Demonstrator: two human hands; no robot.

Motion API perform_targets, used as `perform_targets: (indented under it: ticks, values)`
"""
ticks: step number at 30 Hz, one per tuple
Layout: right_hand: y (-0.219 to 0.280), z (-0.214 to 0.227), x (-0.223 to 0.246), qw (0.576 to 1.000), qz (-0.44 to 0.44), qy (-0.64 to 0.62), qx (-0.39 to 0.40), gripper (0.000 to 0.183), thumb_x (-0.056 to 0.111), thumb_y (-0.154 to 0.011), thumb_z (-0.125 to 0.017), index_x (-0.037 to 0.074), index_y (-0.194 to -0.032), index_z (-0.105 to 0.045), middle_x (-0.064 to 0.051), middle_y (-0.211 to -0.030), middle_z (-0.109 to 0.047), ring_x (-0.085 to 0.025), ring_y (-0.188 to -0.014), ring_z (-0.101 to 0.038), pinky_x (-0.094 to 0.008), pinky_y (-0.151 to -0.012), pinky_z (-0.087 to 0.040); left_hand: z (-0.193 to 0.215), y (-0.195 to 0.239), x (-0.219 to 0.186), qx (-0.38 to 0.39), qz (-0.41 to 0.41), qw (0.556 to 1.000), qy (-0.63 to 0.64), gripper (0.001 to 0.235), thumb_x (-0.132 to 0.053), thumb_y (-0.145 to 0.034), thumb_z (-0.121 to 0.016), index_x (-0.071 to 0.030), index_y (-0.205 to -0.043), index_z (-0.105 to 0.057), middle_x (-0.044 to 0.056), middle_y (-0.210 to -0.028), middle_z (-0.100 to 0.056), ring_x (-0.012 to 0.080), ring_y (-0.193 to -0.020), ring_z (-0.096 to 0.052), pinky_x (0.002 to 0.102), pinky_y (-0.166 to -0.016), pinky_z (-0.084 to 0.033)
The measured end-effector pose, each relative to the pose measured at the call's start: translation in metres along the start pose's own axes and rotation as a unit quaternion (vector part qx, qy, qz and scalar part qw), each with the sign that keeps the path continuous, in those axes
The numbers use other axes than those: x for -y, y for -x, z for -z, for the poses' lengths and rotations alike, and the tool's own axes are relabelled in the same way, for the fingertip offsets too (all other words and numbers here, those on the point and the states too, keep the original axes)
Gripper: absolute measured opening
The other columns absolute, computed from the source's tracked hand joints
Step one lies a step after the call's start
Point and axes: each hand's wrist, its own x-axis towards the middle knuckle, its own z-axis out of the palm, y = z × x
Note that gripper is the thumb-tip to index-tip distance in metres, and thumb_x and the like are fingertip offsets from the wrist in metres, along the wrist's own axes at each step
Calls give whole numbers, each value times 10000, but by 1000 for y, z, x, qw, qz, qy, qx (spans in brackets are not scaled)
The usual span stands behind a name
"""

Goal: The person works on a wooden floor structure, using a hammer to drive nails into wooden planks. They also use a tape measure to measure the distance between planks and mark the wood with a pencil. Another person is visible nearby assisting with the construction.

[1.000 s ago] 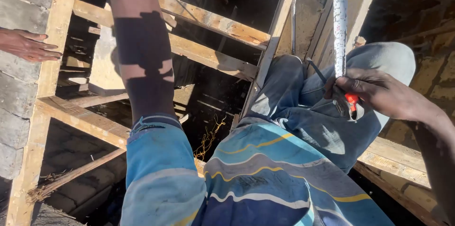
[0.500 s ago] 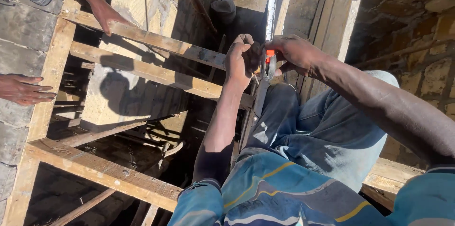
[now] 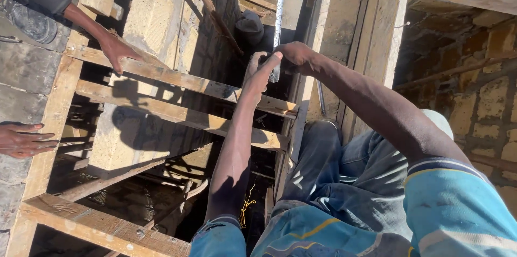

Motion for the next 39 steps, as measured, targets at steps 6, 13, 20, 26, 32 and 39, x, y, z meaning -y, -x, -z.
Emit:
perform_targets:
  ticks: [6,13,20,26,32,39]
  values:
    - [-68,-16,-11,1000,15,6,-24,285,356,-950,-902,171,-1166,-918,-158,-979,-862,-308,-915,-897,-479,-876,-768,8,-27,1,-13,24,1000,-3,839,-757,-822,-894,-211,-1430,-704,44,-988,-651,187,-826,-659,280,-532,-459]
    - [-66,-1,66,998,21,-39,-49,183,301,-1108,-814,125,-1058,-809,-14,-894,-602,-187,-792,-583,-328,-710,-550,32,8,-42,84,72,983,-147,1179,-780,-856,-592,-252,-1888,-374,120,-1980,-359,355,-1783,-422,596,-1364,-392]
    - [-84,15,133,977,98,-180,-52,323,200,-1205,-654,-4,-1351,-857,-100,-1127,-830,-199,-967,-783,-281,-766,-611,72,80,-9,102,86,979,-156,603,-744,-871,-539,-289,-1225,-715,-12,-1579,-727,245,-1586,-611,541,-1293,-409]
    - [-123,22,172,964,154,-205,-67,314,235,-1224,-612,19,-1277,-835,-97,-1065,-793,-203,-913,-755,-327,-820,-650,105,68,96,130,92,983,96,743,-861,-992,-588,-151,-1118,-763,49,-842,-715,154,-672,-627,346,-645,-493]
    - [-140,32,142,954,131,-247,-105,232,112,-1160,-585,-25,-1180,-771,-131,-979,-806,-232,-847,-790,-334,-781,-665,120,103,117,108,241,965,7,162,-267,-1138,-653,-135,-1063,-710,27,-893,-667,187,-825,-684,358,-827,-545]
    - [-136,33,74,902,70,-409,-118,94,80,-1216,-504,79,-1238,-596,-89,-916,-706,-195,-726,-632,-332,-624,-551,111,155,153,191,178,963,-72,450,-514,-1159,-620,-159,-957,-807,-25,-879,-667,123,-821,-603,316,-839,-520]
